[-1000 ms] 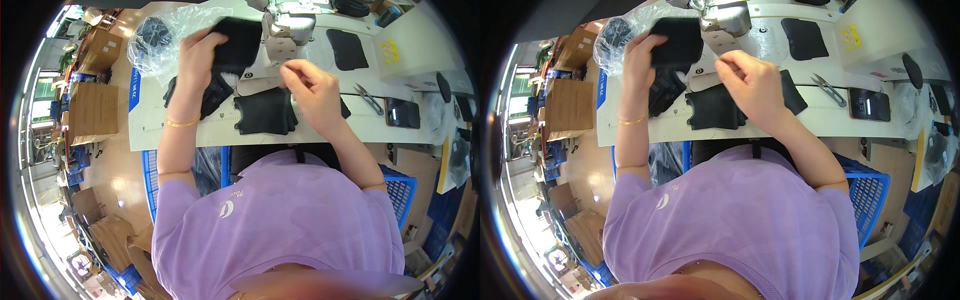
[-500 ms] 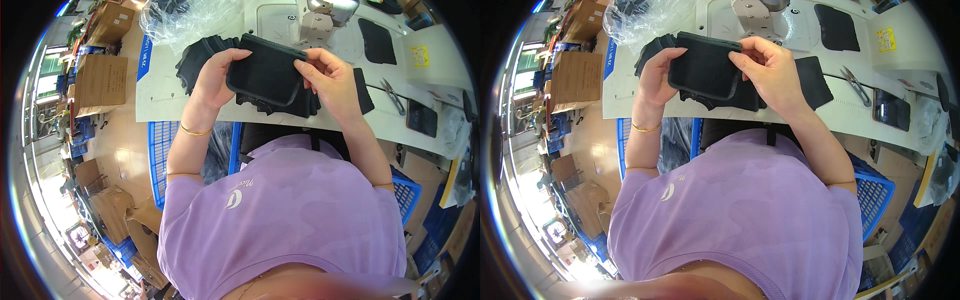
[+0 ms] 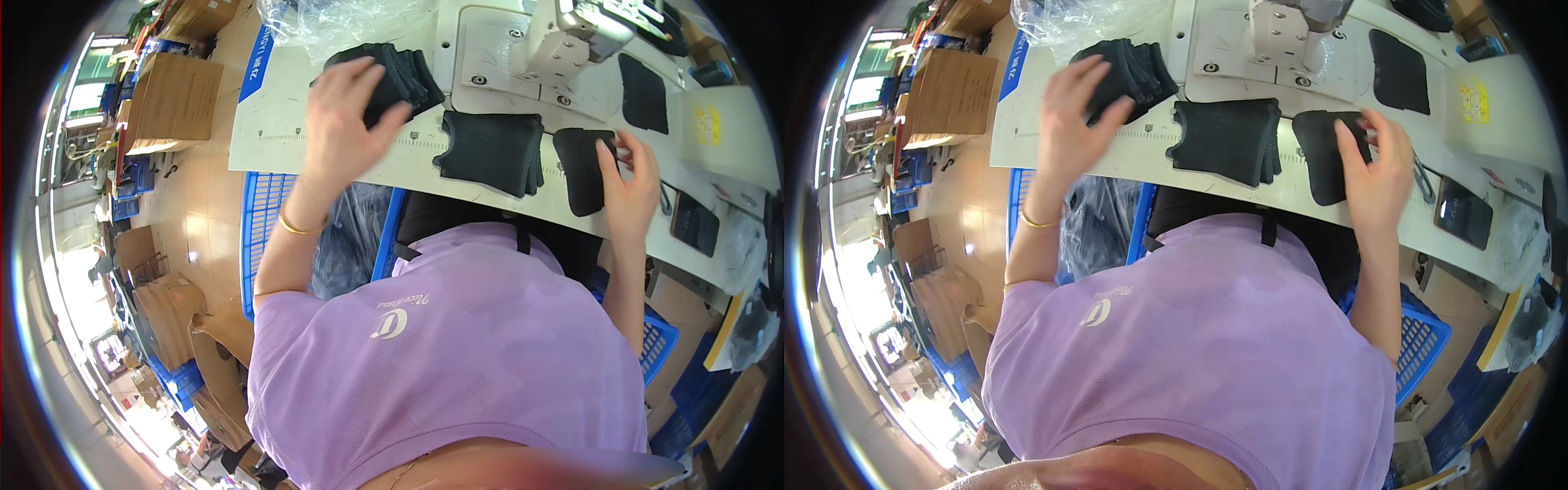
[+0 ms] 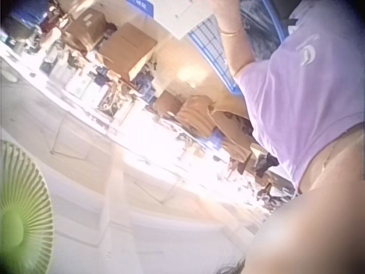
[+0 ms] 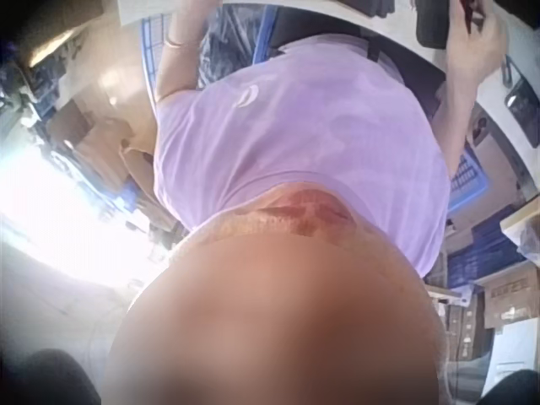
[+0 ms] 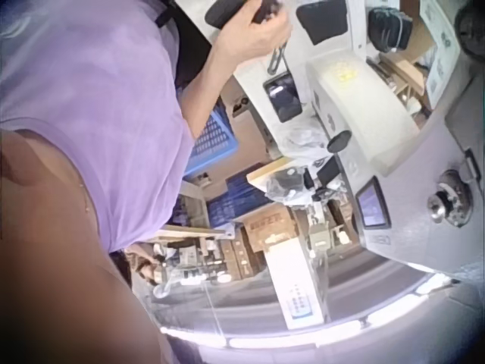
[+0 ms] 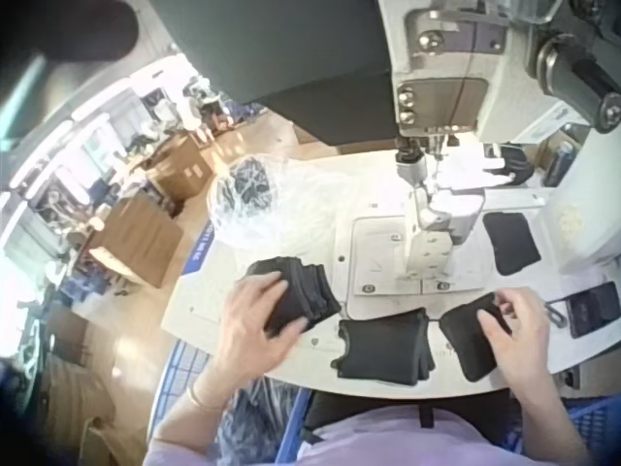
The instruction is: Sewing and organizing black fabric/leather components for shoe manufacturing using an industrial sewing machine.
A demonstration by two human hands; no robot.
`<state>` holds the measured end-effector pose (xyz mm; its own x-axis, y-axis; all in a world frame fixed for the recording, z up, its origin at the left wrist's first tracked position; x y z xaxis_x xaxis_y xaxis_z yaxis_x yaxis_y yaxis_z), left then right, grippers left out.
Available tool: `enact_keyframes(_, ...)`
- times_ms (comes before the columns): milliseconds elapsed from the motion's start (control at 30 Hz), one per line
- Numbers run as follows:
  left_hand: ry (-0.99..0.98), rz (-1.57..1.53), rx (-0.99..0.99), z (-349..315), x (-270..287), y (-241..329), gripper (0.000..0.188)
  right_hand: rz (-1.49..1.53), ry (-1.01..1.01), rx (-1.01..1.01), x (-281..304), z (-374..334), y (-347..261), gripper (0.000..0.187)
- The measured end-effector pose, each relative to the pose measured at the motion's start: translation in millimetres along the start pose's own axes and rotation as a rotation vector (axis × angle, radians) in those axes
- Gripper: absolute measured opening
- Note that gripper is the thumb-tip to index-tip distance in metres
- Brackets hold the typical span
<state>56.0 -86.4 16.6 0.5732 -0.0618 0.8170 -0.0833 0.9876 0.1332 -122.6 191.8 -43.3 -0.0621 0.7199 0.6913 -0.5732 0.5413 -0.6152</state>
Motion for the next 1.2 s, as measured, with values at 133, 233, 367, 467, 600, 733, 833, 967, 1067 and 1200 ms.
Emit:
enact_keyframes(133,0.006,-0.257,-0.044,-18.1,-34.3,38.5,0.044,-0.323,-0.099,-0.041,-1.7,-12.7,18.5,0.037)
enact_keyframes(233,0.006,-0.421,-0.057,-6.9,-66.4,73.1,0.039,-0.236,-0.125,-0.049,-10.0,-16.8,19.5,0.032)
enact_keyframes(367,-0.188,-0.305,0.011,1.6,-113.3,93.8,0.036,-0.139,-0.116,-0.106,-17.4,-20.6,20.1,0.031)
enact_keyframes(467,-0.089,-0.356,0.018,2.3,-113.0,91.0,0.031,-0.12,-0.052,-0.072,-15.1,-21.0,16.0,0.034)
enact_keyframes(600,-0.062,-0.334,-0.106,-1.5,-110.3,100.1,0.028,-0.2,0.04,0.142,-12.1,-20.1,-0.5,0.036)
enact_keyframes(733,-0.023,-0.346,-0.109,-2.7,-107.2,102.7,0.024,-0.27,0.102,0.295,-11.8,-21.0,-11.4,0.028)
enact_keyframes(833,-0.003,-0.388,-0.088,-3.2,-107.4,102.4,0.02,-0.226,0.123,0.316,-8.0,-19.4,-12.5,0.021)
enact_keyframes(967,0.002,-0.346,-0.194,-5.4,-105.1,109.5,0.015,-0.188,0.176,0.322,1.4,-17.1,-14.9,0.018)
enact_keyframes(1067,0.055,-0.369,-0.253,-8.9,-95.8,111.7,0.015,-0.131,0.175,0.329,5.6,-15.1,-18.5,0.018)
enact_keyframes(1200,0.098,-0.462,-0.287,-12.0,-88.4,112.0,0.018,0.0,0.138,0.277,12.9,-8.9,-15.8,0.014)
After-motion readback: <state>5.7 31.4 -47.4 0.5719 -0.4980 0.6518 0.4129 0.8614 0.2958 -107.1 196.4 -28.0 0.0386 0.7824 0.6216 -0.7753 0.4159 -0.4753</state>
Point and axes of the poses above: each hand's wrist, its own z-axis towards the middle knuckle, its own x-axis out of the back of the hand, y = z × x, the point moved 9 cm from there along z, towards the middle knuckle
